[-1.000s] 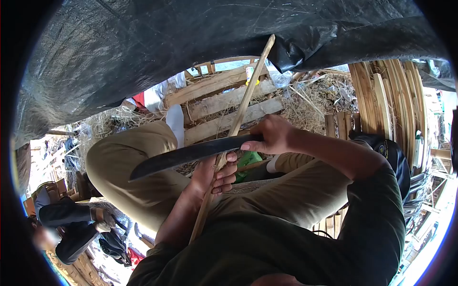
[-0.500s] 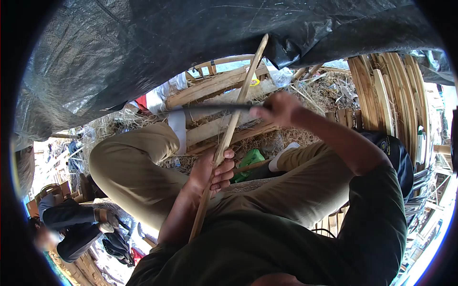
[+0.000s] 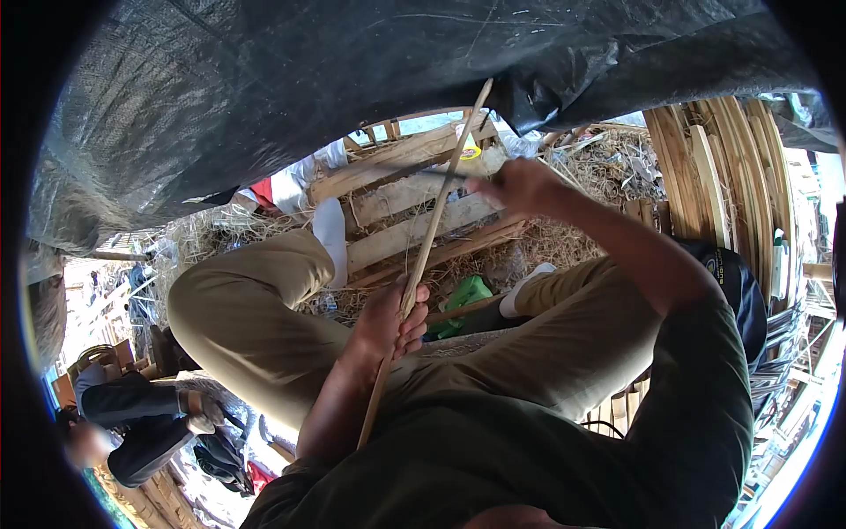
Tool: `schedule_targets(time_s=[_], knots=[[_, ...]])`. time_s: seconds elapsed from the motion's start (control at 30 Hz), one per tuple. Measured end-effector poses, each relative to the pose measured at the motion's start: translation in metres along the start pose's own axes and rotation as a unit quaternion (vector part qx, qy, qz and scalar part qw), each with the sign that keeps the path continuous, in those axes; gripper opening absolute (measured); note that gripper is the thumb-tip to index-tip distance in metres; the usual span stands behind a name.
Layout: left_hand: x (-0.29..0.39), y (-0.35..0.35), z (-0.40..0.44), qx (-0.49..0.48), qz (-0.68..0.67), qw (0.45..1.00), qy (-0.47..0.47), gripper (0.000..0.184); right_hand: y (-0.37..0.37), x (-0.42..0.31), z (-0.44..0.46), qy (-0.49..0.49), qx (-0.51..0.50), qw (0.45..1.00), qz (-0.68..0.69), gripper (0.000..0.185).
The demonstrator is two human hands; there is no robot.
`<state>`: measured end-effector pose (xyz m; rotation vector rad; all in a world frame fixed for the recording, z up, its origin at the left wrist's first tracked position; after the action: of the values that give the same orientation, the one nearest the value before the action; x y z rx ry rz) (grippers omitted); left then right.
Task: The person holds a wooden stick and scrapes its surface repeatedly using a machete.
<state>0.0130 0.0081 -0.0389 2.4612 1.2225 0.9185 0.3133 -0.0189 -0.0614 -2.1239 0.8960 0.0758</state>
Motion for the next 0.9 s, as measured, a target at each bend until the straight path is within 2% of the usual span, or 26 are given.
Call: schedule_targets(time_s=[0.07,0.13,0.2,0.3,0.4,0.43,0.53,0.57,0.67,0.7,0.8,0.9], knots=[[-0.001,-0.001,-0.002,0.008,0.009,1.000,-0.021,0.030,-0.010,0.050,0.031,0.028,0.060,0.996,0.063,0.096],[0.001,-0.007,0.000,0.008,0.008,1.000,-0.005,0.029,-0.002,0.040,0.022,-0.031,0.091,0.992,0.081,0.095],[0.001,-0.008,0.005,-0.021,-0.021,1.000,-0.001,0.028,0.014,0.004,-0.004,-0.021,-0.047,0.993,0.108,0.079],[0.000,-0.015,0.006,-0.088,-0.095,0.991,-0.017,0.028,0.045,-0.016,-0.019,-0.262,-0.021,0.964,0.035,0.076],[-0.002,-0.015,0.007,-0.135,-0.166,0.976,-0.035,0.028,0.016,0.006,0.000,-0.133,-0.013,0.991,0.022,0.076],[-0.002,-0.017,0.009,-0.151,-0.182,0.971,-0.032,0.028,0.010,0.017,0.008,-0.135,0.035,0.990,0.024,0.077],[-0.002,-0.016,0.010,-0.167,-0.190,0.967,-0.026,0.029,-0.005,0.033,0.025,-0.016,0.087,0.996,-0.005,0.088],[-0.001,-0.016,0.010,-0.169,-0.182,0.968,-0.027,0.030,-0.005,0.035,0.026,-0.015,0.092,0.996,-0.006,0.088],[-0.003,-0.014,0.011,-0.171,-0.174,0.970,-0.012,0.031,0.002,0.004,0.004,-0.083,-0.017,0.996,0.012,0.088],[-0.002,-0.012,0.011,-0.162,-0.168,0.972,-0.016,0.032,0.009,-0.005,-0.005,-0.172,-0.032,0.984,-0.016,0.088],[-0.003,-0.010,0.003,-0.130,-0.152,0.979,-0.041,0.033,0.015,0.009,0.005,-0.207,-0.039,0.977,-0.025,0.088],[-0.002,-0.011,0.001,-0.122,-0.136,0.982,-0.044,0.034,-0.020,0.048,0.037,-0.015,0.039,0.999,0.003,0.088]])
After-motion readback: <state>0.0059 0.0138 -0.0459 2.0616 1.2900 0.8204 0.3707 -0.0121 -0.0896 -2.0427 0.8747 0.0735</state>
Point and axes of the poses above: each hand's wrist, its own z-axis towards the middle knuckle, its own y-axis out of the palm, x = y × z, the point moved 1 cm from there along z, towards the middle knuckle, and after that the axes turned 9 degrees about z, right-handed, at the moved point
